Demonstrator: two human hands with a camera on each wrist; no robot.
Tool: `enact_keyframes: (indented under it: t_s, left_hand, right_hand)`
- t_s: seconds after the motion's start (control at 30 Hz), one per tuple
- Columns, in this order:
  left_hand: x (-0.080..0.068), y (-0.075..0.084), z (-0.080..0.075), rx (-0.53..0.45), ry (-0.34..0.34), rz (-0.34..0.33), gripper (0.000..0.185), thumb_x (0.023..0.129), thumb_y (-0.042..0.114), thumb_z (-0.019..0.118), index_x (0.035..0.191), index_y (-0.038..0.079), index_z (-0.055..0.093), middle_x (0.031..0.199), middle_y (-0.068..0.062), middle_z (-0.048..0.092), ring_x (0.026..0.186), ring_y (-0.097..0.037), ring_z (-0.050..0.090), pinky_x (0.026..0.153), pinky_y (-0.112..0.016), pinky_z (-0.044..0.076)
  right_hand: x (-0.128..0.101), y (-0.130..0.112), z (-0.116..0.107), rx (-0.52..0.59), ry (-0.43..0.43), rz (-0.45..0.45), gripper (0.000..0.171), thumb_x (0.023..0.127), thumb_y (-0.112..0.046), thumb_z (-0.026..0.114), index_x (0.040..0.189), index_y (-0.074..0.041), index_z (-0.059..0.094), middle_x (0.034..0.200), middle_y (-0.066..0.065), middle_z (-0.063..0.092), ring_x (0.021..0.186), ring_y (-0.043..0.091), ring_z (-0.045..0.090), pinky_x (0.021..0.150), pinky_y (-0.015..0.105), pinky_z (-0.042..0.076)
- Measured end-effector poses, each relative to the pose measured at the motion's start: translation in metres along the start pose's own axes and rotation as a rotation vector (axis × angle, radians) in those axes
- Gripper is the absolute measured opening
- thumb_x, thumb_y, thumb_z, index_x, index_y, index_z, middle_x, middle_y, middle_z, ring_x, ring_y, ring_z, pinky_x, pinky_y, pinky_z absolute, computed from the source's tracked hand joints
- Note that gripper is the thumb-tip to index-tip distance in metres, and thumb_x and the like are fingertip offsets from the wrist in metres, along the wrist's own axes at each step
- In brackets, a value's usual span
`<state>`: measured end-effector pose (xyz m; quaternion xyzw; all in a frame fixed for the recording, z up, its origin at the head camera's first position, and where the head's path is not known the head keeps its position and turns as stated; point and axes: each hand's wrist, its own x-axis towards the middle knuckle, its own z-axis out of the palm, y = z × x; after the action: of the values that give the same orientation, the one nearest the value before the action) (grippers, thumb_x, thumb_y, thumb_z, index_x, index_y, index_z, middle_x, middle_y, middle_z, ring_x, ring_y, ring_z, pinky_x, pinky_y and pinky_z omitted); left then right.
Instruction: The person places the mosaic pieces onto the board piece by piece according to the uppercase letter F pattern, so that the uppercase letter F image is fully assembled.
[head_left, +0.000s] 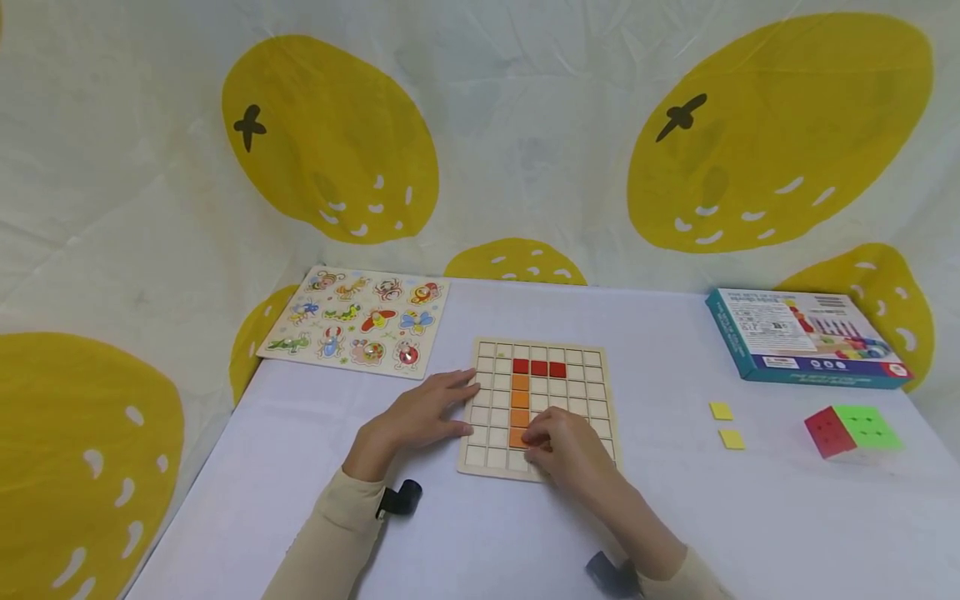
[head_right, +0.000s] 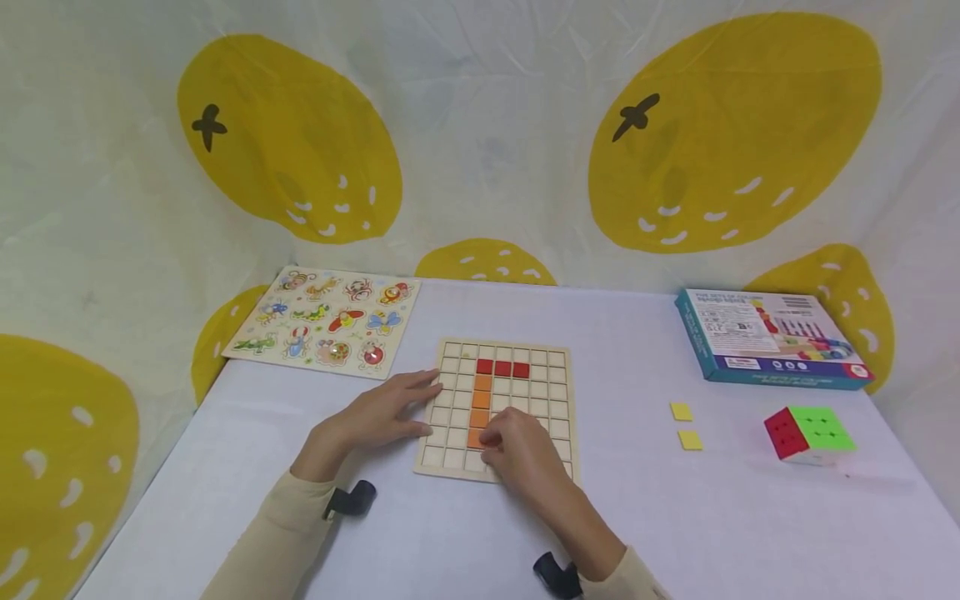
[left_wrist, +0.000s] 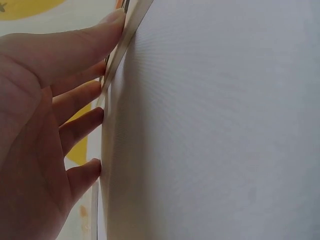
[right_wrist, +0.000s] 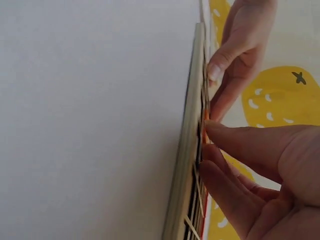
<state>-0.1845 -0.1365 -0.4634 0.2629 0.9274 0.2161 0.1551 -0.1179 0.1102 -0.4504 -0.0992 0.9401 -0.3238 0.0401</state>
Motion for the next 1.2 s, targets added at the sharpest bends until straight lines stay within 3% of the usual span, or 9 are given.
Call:
enact_keyframes:
  t_s: [0.2,0.37,0.57,0.8,1.0,1.2]
  left_hand:
    - [0.001,0.001,0.000,-0.004,0.003,-0.003,0.068,0.093,0.036,0.074,0.153,0.017,0.049,0.169,-0.001,0.033,0.157,-0.027,0.030,0.124,-0.051,0.036]
    - [0.000,0.000,0.000,-0.005,0.000,-0.008,0.068,0.093,0.036,0.074,0.153,0.017,0.049,0.169,0.000,0.032,0.158,-0.027,0.029,0.124,-0.050,0.035]
    - [0.000,-0.001,0.000,0.003,0.003,-0.003,0.069,0.092,0.037,0.074,0.153,0.016,0.049,0.169,-0.001,0.032,0.157,-0.027,0.029,0.124,-0.050,0.036]
    - [0.001,-0.001,-0.001,-0.005,-0.005,0.007,0.070,0.093,0.037,0.074,0.154,0.016,0.047,0.169,-0.001,0.031,0.158,-0.027,0.029,0.125,-0.050,0.035]
    - [0.001,-0.003,0.001,-0.004,-0.005,0.009,0.070,0.092,0.038,0.074,0.154,0.016,0.047,0.169,0.000,0.032,0.157,-0.027,0.029,0.124,-0.050,0.035]
    - [0.001,-0.005,0.001,0.010,-0.009,0.011,0.072,0.092,0.040,0.074,0.155,0.018,0.046,0.169,0.001,0.031,0.157,-0.027,0.030,0.124,-0.049,0.035]
  right_hand:
    - [-0.013,0.006,-0.018,0.075,0.004,0.003,0.031,0.079,-0.007,0.086,0.108,-0.012,0.078,0.118,0.003,0.072,0.097,0.016,0.076,0.091,0.039,0.061]
    - [-0.025,0.022,-0.041,-0.022,0.098,0.050,0.042,0.083,-0.019,0.085,0.123,-0.013,0.073,0.137,0.008,0.063,0.108,0.023,0.071,0.091,0.045,0.060]
    - [-0.040,0.051,-0.069,-0.081,0.122,0.184,0.048,0.086,-0.025,0.082,0.130,-0.011,0.068,0.142,0.015,0.057,0.115,0.033,0.066,0.084,0.044,0.063]
    - [-0.059,0.099,-0.097,-0.167,0.105,0.306,0.057,0.087,-0.032,0.080,0.137,-0.010,0.062,0.139,0.025,0.056,0.112,0.040,0.063,0.085,0.052,0.061]
    - [-0.064,0.140,-0.121,-0.196,0.014,0.470,0.072,0.089,-0.044,0.077,0.145,-0.006,0.053,0.139,0.034,0.048,0.116,0.049,0.056,0.086,0.057,0.059]
    - [-0.061,0.166,-0.129,-0.213,-0.069,0.610,0.090,0.085,-0.053,0.077,0.150,0.000,0.044,0.137,0.036,0.049,0.121,0.054,0.050,0.092,0.066,0.052]
